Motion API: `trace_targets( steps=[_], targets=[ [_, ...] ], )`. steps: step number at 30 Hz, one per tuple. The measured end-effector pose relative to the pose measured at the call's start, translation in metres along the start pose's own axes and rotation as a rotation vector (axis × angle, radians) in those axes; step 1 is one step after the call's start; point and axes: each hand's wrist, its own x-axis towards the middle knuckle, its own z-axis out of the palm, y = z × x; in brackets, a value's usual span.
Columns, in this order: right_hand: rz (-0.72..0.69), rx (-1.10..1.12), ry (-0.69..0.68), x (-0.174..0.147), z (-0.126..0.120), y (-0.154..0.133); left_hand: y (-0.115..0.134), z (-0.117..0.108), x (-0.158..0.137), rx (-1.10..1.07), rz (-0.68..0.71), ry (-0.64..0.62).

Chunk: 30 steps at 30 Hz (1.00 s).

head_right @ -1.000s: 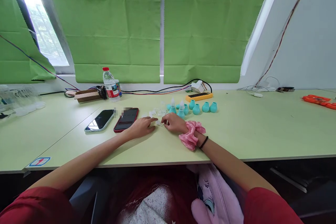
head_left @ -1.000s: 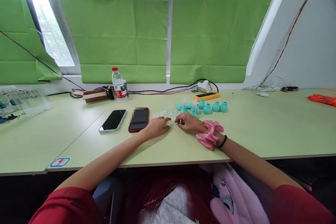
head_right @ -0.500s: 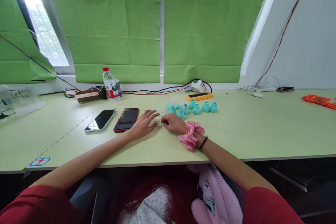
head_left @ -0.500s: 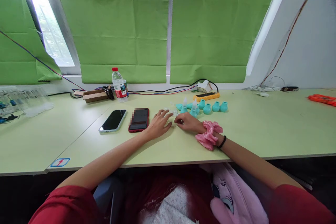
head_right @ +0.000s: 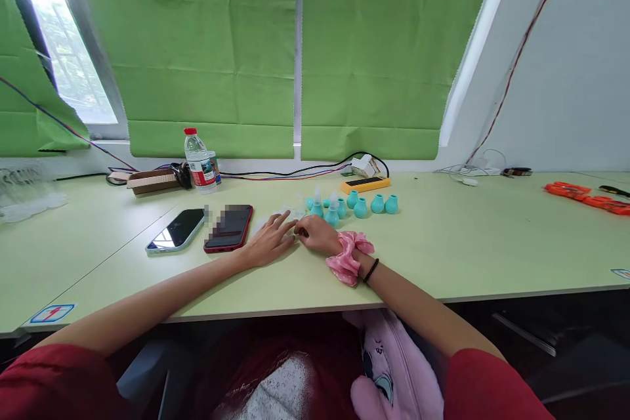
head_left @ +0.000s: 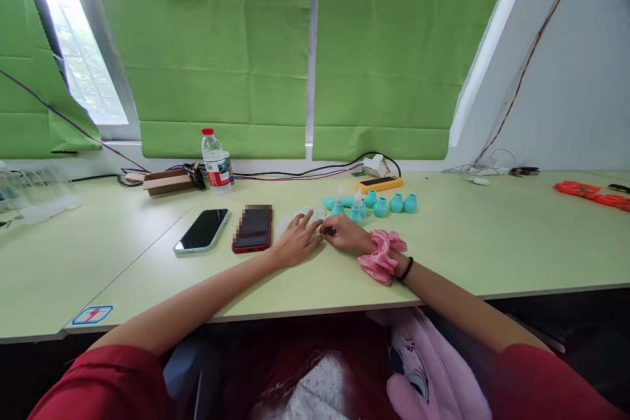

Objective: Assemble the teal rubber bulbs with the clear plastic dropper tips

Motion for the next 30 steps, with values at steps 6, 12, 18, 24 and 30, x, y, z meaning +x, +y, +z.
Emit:
trace_targets(
  steps=[6, 12, 18, 24, 30],
  targets=[
    [0.118, -0.038, 0.009, 0.001, 0.002, 0.001, -0.006, 0.011, 0.020, 0.033, -0.058, 0.058],
    [0.133, -0.027, 0.012, 0.002, 0.002, 0.003, -0.009, 0.021, 0.036, 0.074, -0.159, -0.080],
    [0.153, -0.008, 0.068, 0.001, 0.004, 0.000, -0.004, 0.015, 0.043, 0.088, -0.245, -0.184],
    [0.139, 0.074, 0.115, 0.003, 0.005, 0.003, -0.003, 0.012, 0.041, 0.191, -0.134, -0.022],
    [0.149, 0.430, 0.116, 0.003, 0.003, 0.003, -0.004, -0.007, 0.025, 0.191, 0.114, 0.201]
  ],
)
